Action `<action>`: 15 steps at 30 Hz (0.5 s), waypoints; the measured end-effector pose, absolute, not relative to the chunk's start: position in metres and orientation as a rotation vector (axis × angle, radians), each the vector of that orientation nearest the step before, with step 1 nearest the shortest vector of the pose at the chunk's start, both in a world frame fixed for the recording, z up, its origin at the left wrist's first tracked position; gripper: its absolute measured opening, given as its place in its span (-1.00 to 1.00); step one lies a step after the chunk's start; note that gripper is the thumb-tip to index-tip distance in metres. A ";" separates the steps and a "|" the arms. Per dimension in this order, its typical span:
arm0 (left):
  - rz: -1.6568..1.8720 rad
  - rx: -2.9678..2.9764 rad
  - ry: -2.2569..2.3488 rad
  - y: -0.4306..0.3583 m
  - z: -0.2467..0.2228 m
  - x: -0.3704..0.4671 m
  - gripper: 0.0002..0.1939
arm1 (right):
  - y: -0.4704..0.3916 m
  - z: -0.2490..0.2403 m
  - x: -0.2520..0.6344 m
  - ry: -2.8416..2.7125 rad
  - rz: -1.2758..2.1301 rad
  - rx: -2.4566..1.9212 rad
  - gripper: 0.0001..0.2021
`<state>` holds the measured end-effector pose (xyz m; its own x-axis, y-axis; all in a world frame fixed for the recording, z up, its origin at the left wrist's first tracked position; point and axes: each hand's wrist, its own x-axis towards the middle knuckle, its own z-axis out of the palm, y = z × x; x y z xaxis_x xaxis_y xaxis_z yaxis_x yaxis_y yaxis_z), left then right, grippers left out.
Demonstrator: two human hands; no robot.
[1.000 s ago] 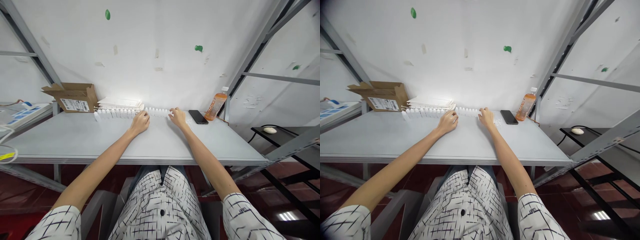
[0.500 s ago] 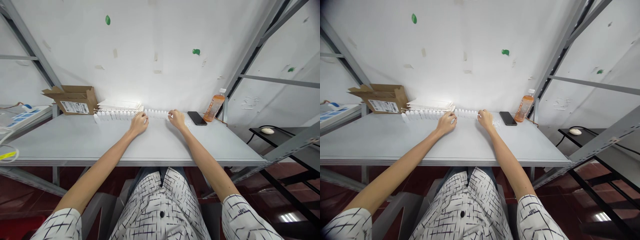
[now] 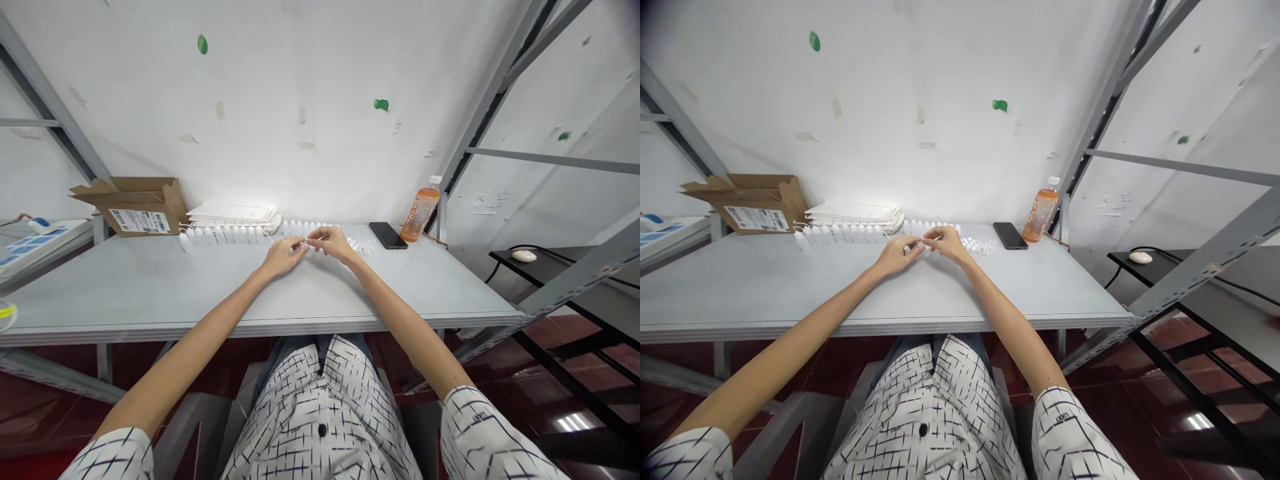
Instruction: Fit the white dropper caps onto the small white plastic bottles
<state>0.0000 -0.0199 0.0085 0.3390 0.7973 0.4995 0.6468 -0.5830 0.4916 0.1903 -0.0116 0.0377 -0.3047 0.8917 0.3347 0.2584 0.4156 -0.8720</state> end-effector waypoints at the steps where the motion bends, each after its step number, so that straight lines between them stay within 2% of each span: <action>1: 1.054 2.399 1.310 -0.020 0.009 0.000 -0.59 | -0.012 0.037 0.190 -1.797 0.913 -1.001 -0.83; 4: 1.003 2.408 1.332 -0.019 0.009 -0.001 -0.62 | -0.012 0.035 0.191 -1.839 0.880 -1.029 -0.87; 7: 1.008 2.406 1.399 -0.017 0.008 -0.003 -0.65 | -0.009 0.038 0.195 -1.903 0.698 -1.069 -0.85; 15: 1.007 2.441 1.515 -0.011 0.006 -0.011 -0.69 | 0.003 0.054 0.253 -1.779 -0.183 -1.693 -0.76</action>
<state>-0.0108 -0.0112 0.0056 0.2878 0.8284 0.4805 0.7639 -0.5012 0.4066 0.2534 0.0034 0.0537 0.0626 0.8366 0.5442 0.9297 0.1494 -0.3366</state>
